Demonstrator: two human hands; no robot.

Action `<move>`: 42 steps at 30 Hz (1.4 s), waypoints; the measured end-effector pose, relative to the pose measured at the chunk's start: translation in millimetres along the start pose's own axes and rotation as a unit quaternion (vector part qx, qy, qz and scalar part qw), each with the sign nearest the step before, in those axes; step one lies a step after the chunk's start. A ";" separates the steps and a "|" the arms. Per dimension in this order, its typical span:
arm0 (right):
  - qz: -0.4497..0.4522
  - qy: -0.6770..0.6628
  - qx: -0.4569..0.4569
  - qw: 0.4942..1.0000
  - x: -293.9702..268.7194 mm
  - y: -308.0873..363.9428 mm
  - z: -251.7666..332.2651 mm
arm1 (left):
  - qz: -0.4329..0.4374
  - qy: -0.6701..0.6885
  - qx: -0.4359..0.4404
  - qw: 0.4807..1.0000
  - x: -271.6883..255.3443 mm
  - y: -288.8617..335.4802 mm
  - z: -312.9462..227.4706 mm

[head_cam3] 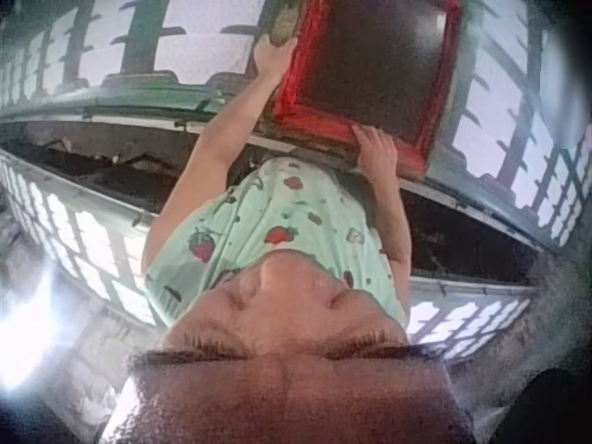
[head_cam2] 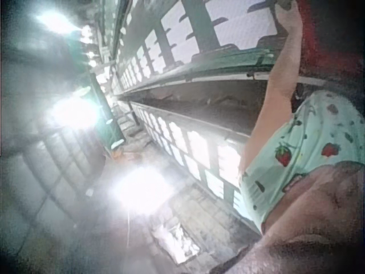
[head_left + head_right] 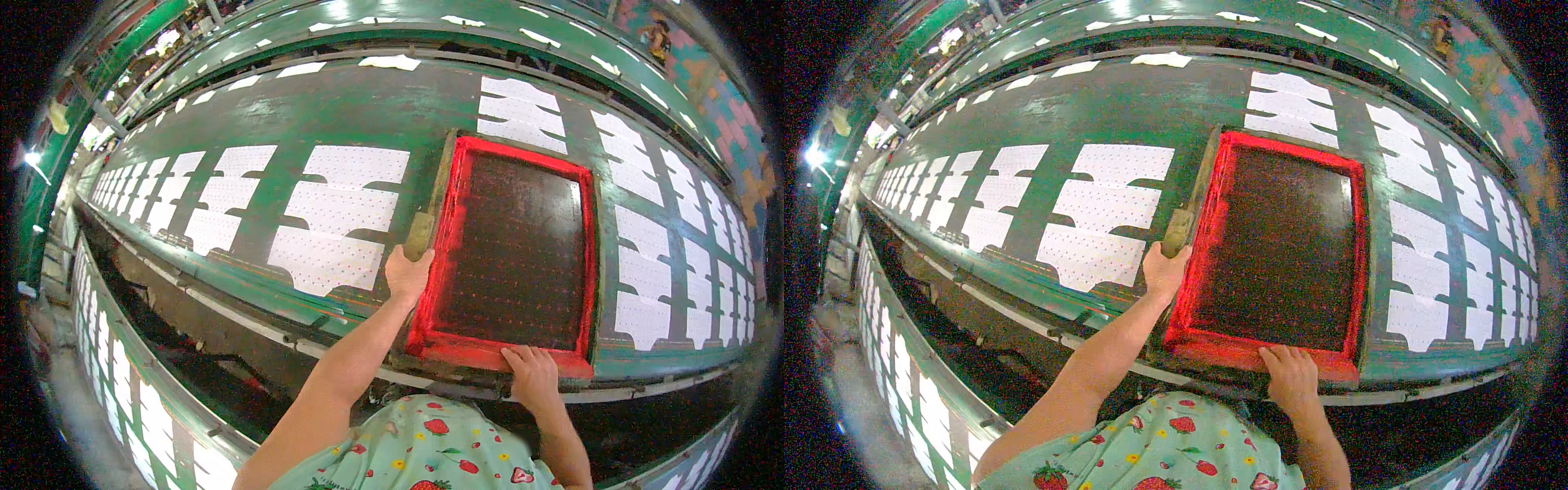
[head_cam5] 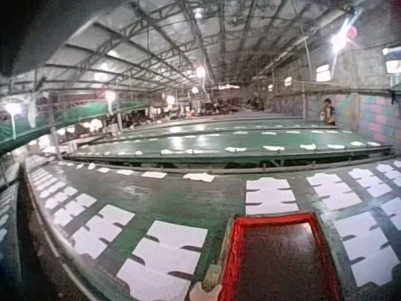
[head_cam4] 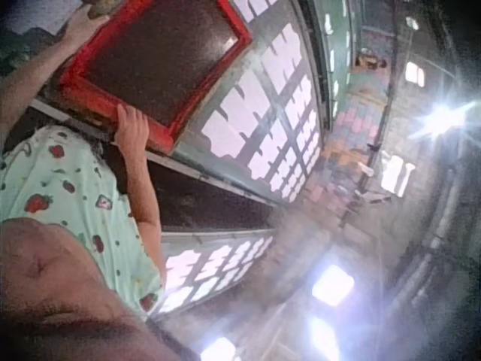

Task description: The person performs screen printing by placing a red frame with mesh over white paper templates on a green conveyor belt. They use a squeegee to spread red ink across the mesh, then lift the frame to reveal printed patterns. The process repeats across multiple templates along the belt.

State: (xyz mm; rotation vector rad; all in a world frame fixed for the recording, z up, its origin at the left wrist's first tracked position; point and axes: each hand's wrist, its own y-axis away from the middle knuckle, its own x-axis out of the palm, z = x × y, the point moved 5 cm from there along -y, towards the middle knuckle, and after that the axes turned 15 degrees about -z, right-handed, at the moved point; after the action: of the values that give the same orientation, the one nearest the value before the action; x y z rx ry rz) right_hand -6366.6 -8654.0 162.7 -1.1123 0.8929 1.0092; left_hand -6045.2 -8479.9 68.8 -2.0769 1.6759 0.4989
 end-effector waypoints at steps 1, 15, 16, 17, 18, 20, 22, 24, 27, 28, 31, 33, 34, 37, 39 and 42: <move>0.022 0.012 0.017 1.000 2.7 -8.7 -0.5 | 0.018 0.017 -0.012 1.000 -0.8 0.8 0.2; 0.011 0.038 0.039 0.998 10.6 6.7 14.0 | 0.030 0.165 0.043 0.985 12.0 -4.5 9.3; -0.010 0.040 0.033 0.999 12.4 1.6 12.6 | 0.030 0.170 0.033 0.984 12.1 -4.4 9.5; -0.033 0.039 0.022 0.998 13.9 -3.9 11.8 | 0.025 0.145 0.035 0.988 11.1 -3.8 9.2; -0.057 0.044 0.018 0.997 15.8 -11.2 8.8 | 0.021 0.145 0.047 0.988 9.5 -2.3 7.0; -0.110 0.053 -0.002 0.992 20.0 -32.4 -4.1 | 0.034 0.147 0.021 0.988 8.1 -4.1 5.8; -0.133 0.058 -0.013 0.989 29.7 -59.6 -26.0 | 0.025 0.130 0.034 0.991 5.8 -3.3 1.7; -0.143 0.063 -0.019 0.988 40.2 -91.1 -52.3 | 0.026 0.142 0.028 0.989 4.2 -3.0 1.5; -0.136 0.063 -0.015 0.989 54.8 -151.0 -97.4 | 0.011 0.136 0.043 0.990 2.5 -2.3 -1.5; -0.140 0.069 -0.014 0.988 59.6 -172.3 -112.8 | 0.016 0.150 0.036 0.988 3.7 -1.8 -1.4; -0.141 0.081 -0.001 0.987 74.3 -234.5 -159.4 | 0.005 0.106 0.045 0.993 3.9 -3.4 -1.0; -0.141 0.084 0.004 0.986 84.4 -273.8 -189.2 | -0.013 0.072 0.041 0.996 3.5 -1.3 -2.5; -0.141 0.098 0.003 0.985 90.3 -293.4 -203.6 | -0.011 0.083 0.031 0.996 4.0 -2.0 -3.2; -0.155 0.127 -0.016 0.980 101.6 -345.0 -240.1 | -0.009 0.090 0.007 0.996 5.2 -3.0 -4.4; -0.128 0.144 -0.008 0.981 104.5 -376.9 -259.9 | -0.013 0.063 -0.009 0.998 3.7 -1.8 -3.2; -0.026 0.076 0.052 0.995 98.0 -415.5 -282.4 | -0.023 0.046 -0.010 0.999 2.1 -0.3 -2.8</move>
State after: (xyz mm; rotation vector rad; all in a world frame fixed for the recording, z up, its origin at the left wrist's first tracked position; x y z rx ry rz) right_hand -5962.0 -8965.3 126.1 -1.1289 1.0226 0.8342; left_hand -6044.3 -8483.2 70.1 -2.1780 1.6768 0.4123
